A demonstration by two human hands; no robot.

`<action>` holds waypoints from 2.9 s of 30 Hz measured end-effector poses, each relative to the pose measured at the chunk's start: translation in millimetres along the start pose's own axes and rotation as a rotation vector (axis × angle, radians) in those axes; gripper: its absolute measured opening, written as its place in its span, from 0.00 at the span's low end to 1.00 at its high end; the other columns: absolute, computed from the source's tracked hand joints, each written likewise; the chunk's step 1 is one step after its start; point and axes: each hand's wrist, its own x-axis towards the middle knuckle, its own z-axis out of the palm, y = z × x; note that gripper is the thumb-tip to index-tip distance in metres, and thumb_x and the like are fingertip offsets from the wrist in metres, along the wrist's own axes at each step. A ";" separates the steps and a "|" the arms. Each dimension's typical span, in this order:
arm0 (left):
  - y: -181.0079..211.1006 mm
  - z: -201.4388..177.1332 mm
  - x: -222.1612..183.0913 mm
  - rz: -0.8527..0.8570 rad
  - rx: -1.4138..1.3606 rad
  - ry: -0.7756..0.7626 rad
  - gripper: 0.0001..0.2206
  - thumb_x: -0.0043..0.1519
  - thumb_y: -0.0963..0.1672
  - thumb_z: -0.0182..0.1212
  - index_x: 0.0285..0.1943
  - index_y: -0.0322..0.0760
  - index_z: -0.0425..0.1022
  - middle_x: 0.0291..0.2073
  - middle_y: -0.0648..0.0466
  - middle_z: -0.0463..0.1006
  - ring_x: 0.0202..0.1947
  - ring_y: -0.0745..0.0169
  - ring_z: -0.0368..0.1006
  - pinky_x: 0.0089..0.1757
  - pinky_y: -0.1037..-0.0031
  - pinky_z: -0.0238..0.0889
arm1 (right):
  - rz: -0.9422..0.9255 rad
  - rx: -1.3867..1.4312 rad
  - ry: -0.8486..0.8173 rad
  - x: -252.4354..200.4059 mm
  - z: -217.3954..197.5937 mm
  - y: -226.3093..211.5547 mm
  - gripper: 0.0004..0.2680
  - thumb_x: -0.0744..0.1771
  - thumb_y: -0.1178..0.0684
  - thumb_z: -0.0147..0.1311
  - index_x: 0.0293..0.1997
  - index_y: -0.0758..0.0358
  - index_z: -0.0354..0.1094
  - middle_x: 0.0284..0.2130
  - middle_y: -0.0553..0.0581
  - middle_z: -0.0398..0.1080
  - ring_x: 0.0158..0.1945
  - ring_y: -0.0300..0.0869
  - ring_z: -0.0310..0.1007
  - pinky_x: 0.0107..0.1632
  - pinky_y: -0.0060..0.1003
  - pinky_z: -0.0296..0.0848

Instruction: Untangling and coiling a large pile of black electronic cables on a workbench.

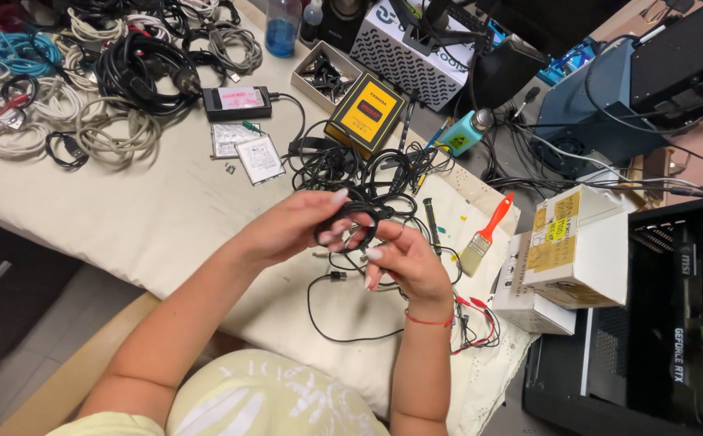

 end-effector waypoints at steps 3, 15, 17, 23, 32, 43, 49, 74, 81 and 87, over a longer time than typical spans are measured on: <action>-19.9 -21.1 1.7 -0.028 -0.270 -0.247 0.21 0.70 0.43 0.43 0.62 0.14 0.68 0.43 0.33 0.80 0.43 0.48 0.82 0.50 0.55 0.74 | -0.012 0.157 0.001 -3.1 -17.4 3.7 0.14 0.65 0.68 0.50 0.57 0.81 0.64 0.42 0.76 0.75 0.21 0.49 0.80 0.22 0.35 0.81; -52.1 -27.4 11.7 0.110 -0.220 -0.168 0.16 0.48 0.35 0.72 0.44 0.14 0.78 0.28 0.33 0.80 0.31 0.44 0.82 0.38 0.50 0.78 | 0.007 0.193 0.017 -4.7 4.5 -3.2 0.10 0.64 0.71 0.48 0.51 0.81 0.64 0.33 0.77 0.73 0.18 0.55 0.78 0.19 0.40 0.79; -40.8 -26.0 8.3 0.116 -0.134 -0.124 0.15 0.48 0.35 0.72 0.43 0.14 0.78 0.27 0.33 0.80 0.30 0.45 0.82 0.37 0.54 0.79 | -0.011 0.120 0.031 -8.9 12.2 -17.1 0.11 0.65 0.70 0.49 0.52 0.81 0.64 0.34 0.78 0.73 0.20 0.55 0.79 0.21 0.41 0.81; -20.3 -16.5 1.3 0.202 0.295 0.068 0.13 0.50 0.35 0.72 0.44 0.21 0.81 0.33 0.41 0.78 0.33 0.54 0.81 0.40 0.66 0.78 | -0.060 -0.070 0.109 -18.4 31.4 -31.9 0.12 0.65 0.69 0.50 0.54 0.81 0.64 0.39 0.77 0.74 0.23 0.54 0.80 0.23 0.40 0.84; -27.5 -6.5 0.9 0.337 0.653 0.364 0.10 0.56 0.37 0.67 0.47 0.25 0.80 0.48 0.45 0.79 0.37 0.55 0.82 0.43 0.73 0.77 | -0.102 -0.399 0.308 -14.2 36.9 -26.2 0.12 0.66 0.67 0.55 0.56 0.80 0.67 0.43 0.72 0.74 0.26 0.49 0.80 0.27 0.37 0.85; -33.3 -13.0 0.7 0.567 1.019 0.457 0.10 0.57 0.37 0.64 0.45 0.37 0.80 0.37 0.54 0.82 0.22 0.62 0.75 0.30 0.79 0.75 | -0.136 -0.624 0.232 -11.3 45.6 -38.3 0.14 0.64 0.64 0.61 0.55 0.77 0.71 0.34 0.66 0.76 0.34 0.44 0.79 0.41 0.39 0.83; 6.2 -12.4 -16.9 0.319 0.751 0.045 0.08 0.60 0.41 0.67 0.47 0.34 0.78 0.29 0.50 0.82 0.23 0.67 0.73 0.32 0.76 0.73 | -0.133 -0.103 0.063 -7.8 29.8 -27.3 0.15 0.64 0.63 0.57 0.55 0.79 0.66 0.39 0.67 0.72 0.39 0.46 0.78 0.42 0.37 0.79; 45.9 -93.4 -94.4 0.060 0.670 0.483 0.07 0.64 0.43 0.62 0.42 0.32 0.80 0.22 0.46 0.82 0.26 0.62 0.76 0.34 0.74 0.70 | -0.197 -0.816 0.024 37.7 105.6 19.9 0.26 0.64 0.64 0.62 0.71 0.68 0.57 0.56 0.67 0.68 0.50 0.49 0.71 0.50 0.39 0.73; 91.6 -207.1 -119.8 0.132 1.012 1.019 0.13 0.73 0.49 0.50 0.35 0.44 0.63 0.26 0.59 0.71 0.30 0.68 0.79 0.35 0.77 0.57 | 0.011 -0.661 0.275 24.0 106.1 16.8 0.10 0.66 0.59 0.57 0.52 0.68 0.72 0.38 0.62 0.79 0.44 0.44 0.80 0.50 0.36 0.81; 131.3 -298.9 -111.2 0.347 0.902 1.097 0.10 0.72 0.43 0.50 0.58 0.36 0.72 0.38 0.52 0.79 0.29 0.67 0.79 0.31 0.82 0.73 | 0.067 -0.555 0.551 1.3 97.7 36.4 0.08 0.66 0.60 0.57 0.48 0.71 0.74 0.34 0.64 0.80 0.38 0.45 0.78 0.48 0.37 0.78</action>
